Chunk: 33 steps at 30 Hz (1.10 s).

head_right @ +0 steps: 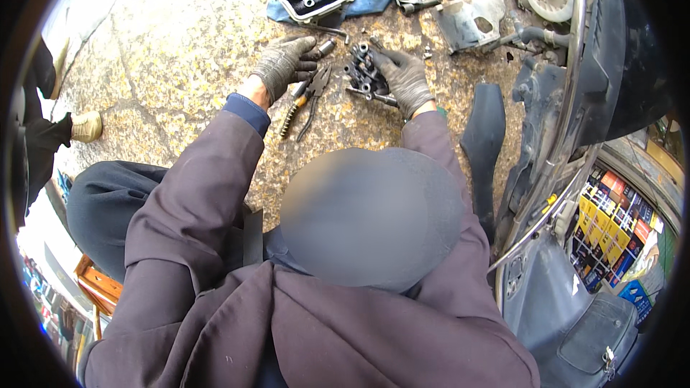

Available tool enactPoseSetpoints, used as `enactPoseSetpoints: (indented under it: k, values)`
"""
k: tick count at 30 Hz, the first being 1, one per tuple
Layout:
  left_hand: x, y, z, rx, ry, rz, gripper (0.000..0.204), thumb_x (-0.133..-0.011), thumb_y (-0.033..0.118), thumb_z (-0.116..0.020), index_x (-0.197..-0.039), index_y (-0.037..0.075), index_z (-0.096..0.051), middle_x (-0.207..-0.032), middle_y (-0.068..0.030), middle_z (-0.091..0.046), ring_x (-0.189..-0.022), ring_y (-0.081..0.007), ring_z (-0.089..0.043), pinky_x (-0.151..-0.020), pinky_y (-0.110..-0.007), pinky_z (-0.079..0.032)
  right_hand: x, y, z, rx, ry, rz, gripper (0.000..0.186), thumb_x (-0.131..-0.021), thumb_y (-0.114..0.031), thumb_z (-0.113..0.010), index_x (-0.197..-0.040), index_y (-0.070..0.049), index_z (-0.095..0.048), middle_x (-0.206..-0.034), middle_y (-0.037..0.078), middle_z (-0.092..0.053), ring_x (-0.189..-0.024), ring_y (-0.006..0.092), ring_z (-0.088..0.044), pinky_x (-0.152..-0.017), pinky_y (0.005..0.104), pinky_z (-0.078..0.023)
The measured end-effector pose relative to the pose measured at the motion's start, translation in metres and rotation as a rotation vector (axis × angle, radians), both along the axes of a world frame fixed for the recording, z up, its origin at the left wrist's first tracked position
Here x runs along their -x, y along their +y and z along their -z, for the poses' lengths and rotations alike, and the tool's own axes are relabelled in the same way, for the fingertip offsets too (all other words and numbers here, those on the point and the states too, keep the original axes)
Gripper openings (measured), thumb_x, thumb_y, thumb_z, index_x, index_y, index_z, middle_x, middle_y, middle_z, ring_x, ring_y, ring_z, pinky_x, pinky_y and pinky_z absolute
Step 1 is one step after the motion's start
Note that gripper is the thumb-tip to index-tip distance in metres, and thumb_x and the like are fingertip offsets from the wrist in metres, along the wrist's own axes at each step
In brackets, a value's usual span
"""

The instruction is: The person sits on the ground and uses a power drill and pliers to disassemble and reassemble a small mechanical part. They then walk to a blue three-wheeled vehicle and inspect the battery compartment.

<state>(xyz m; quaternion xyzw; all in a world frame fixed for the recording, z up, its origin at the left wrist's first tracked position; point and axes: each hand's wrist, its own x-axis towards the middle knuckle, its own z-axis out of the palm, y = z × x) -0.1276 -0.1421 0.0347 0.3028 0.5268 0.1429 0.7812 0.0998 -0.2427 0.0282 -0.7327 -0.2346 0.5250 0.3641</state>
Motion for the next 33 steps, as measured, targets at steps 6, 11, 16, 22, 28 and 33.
enactPoseSetpoints:
  k: [6, 11, 16, 22, 28, 33]
  values:
    - [-0.012, 0.016, -0.037, -0.176, -0.144, 0.137, 0.037, -0.095, 0.035, -0.063, -0.123, 0.012, -0.061, -0.098, 0.0014, -0.065, -0.076, -0.008, -0.06, -0.065, -0.024, -0.052, 0.003, 0.037, -0.068, -0.199, 0.043, -0.354, 0.048, -0.092, -0.038, -0.063, -0.117, 0.004, -0.065, -0.086, 0.006, -0.068, -0.066, 0.0095, -0.063, -0.051, 0.0224, -0.05]
    - [-0.004, 0.046, -0.08, -0.415, -0.259, 0.378, 0.06, -0.085, 0.042, -0.073, -0.13, 0.005, -0.058, -0.111, -0.0078, -0.066, -0.095, -0.0154, -0.064, -0.076, -0.031, -0.055, 0.016, 0.08, -0.123, -0.251, -0.038, -0.576, 0.043, -0.093, -0.04, -0.063, -0.109, 0.0, -0.07, -0.084, 0.005, -0.066, -0.075, 0.0107, -0.061, -0.065, 0.0255, -0.05]
    - [0.003, 0.057, -0.087, -0.363, -0.371, 0.259, 0.047, -0.087, 0.029, -0.073, -0.125, 0.005, -0.06, -0.109, -0.0065, -0.066, -0.095, -0.0146, -0.064, -0.08, -0.029, -0.054, 0.032, 0.101, -0.145, -0.176, 0.023, -0.431, 0.056, -0.09, -0.055, -0.064, -0.098, 0.0, -0.07, -0.08, 0.002, -0.063, -0.073, 0.0092, -0.057, -0.067, 0.0255, -0.046]
    - [-0.001, 0.048, -0.064, -0.14, -0.548, -0.032, 0.04, -0.093, 0.023, -0.068, -0.124, 0.0, -0.058, -0.111, -0.0092, -0.067, -0.099, -0.0195, -0.066, -0.088, -0.035, -0.055, 0.021, 0.088, -0.139, -0.271, 0.107, -0.197, 0.078, -0.088, -0.067, -0.058, -0.123, 0.003, -0.059, -0.106, 0.015, -0.066, -0.073, 0.0116, -0.063, -0.059, 0.0229, -0.054]
    - [-0.005, 0.051, -0.056, -0.071, -0.619, -0.157, 0.035, -0.095, 0.027, -0.065, -0.122, 0.003, -0.06, -0.108, -0.0073, -0.069, -0.093, -0.0185, -0.069, -0.077, -0.036, -0.059, 0.033, 0.05, -0.13, -0.156, 0.192, -0.318, 0.051, -0.094, -0.036, -0.065, -0.124, 0.004, -0.054, -0.101, 0.016, -0.066, -0.08, 0.021, -0.069, -0.059, 0.0276, -0.059]
    - [-0.005, 0.052, -0.061, -0.181, -0.534, -0.182, 0.031, -0.096, 0.026, -0.064, -0.119, 0.005, -0.061, -0.104, -0.0063, -0.069, -0.089, -0.0162, -0.068, -0.071, -0.032, -0.058, 0.046, 0.058, -0.126, -0.126, 0.105, -0.399, 0.045, -0.092, -0.025, -0.067, -0.124, 0.004, -0.054, -0.095, 0.013, -0.066, -0.073, 0.0175, -0.066, -0.058, 0.0267, -0.057]
